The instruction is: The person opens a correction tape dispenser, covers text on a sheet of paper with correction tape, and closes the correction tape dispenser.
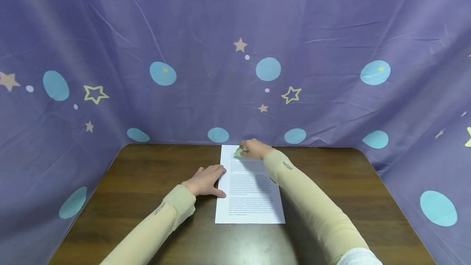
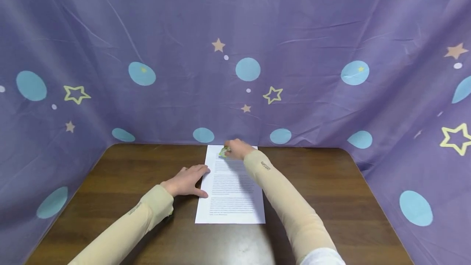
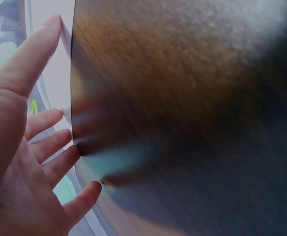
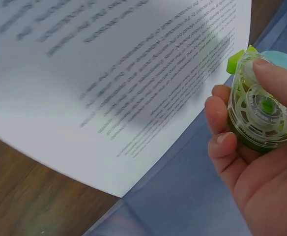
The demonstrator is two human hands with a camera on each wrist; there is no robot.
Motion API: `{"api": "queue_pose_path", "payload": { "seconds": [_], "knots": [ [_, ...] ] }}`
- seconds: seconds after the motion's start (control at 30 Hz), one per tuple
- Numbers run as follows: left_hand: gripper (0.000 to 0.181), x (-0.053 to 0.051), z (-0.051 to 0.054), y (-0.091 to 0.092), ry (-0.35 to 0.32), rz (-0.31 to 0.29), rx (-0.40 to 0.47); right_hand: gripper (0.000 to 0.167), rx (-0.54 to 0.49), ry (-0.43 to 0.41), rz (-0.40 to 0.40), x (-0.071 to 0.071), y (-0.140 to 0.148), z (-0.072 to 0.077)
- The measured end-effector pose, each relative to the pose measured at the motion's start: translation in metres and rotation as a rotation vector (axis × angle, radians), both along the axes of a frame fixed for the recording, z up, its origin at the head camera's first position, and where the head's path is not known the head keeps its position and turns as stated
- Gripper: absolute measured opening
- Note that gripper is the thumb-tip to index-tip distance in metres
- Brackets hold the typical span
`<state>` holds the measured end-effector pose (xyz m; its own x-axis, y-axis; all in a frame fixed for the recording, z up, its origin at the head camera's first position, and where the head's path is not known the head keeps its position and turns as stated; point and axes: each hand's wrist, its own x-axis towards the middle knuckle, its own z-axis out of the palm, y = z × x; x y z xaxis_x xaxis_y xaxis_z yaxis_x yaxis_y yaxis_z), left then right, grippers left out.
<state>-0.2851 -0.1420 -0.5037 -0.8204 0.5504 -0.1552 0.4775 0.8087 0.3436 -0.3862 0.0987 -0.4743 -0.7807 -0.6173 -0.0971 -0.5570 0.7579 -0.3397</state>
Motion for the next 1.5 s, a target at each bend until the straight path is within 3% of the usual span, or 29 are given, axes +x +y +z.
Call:
{"api": "queue_pose_path", "payload": {
  "seconds": [0.23, 0.67, 0.93, 1.17, 1.5],
  "knots": [
    [0.099, -0.001, 0.002, 0.001, 0.005, -0.021, -0.029, 0.024, 0.016, 0.034, -0.008, -0.005, -0.006, -0.003],
    [0.105, -0.002, 0.001, 0.002, -0.005, -0.023, -0.071, 0.020, 0.019, 0.043, -0.003, -0.012, -0.013, -0.007],
    [0.105, -0.001, -0.001, 0.002, 0.004, -0.033, -0.091, 0.018, 0.072, 0.017, -0.033, -0.013, -0.023, -0.006],
    [0.109, 0.000, -0.002, 0.003, -0.009, -0.038, -0.101, 0.018, 0.103, 0.042, -0.044, -0.013, -0.031, -0.004],
    [0.111, -0.007, -0.004, 0.002, 0.006, -0.033, -0.130, 0.023, 0.138, 0.045, -0.070, -0.020, -0.032, -0.008]
  ]
}}
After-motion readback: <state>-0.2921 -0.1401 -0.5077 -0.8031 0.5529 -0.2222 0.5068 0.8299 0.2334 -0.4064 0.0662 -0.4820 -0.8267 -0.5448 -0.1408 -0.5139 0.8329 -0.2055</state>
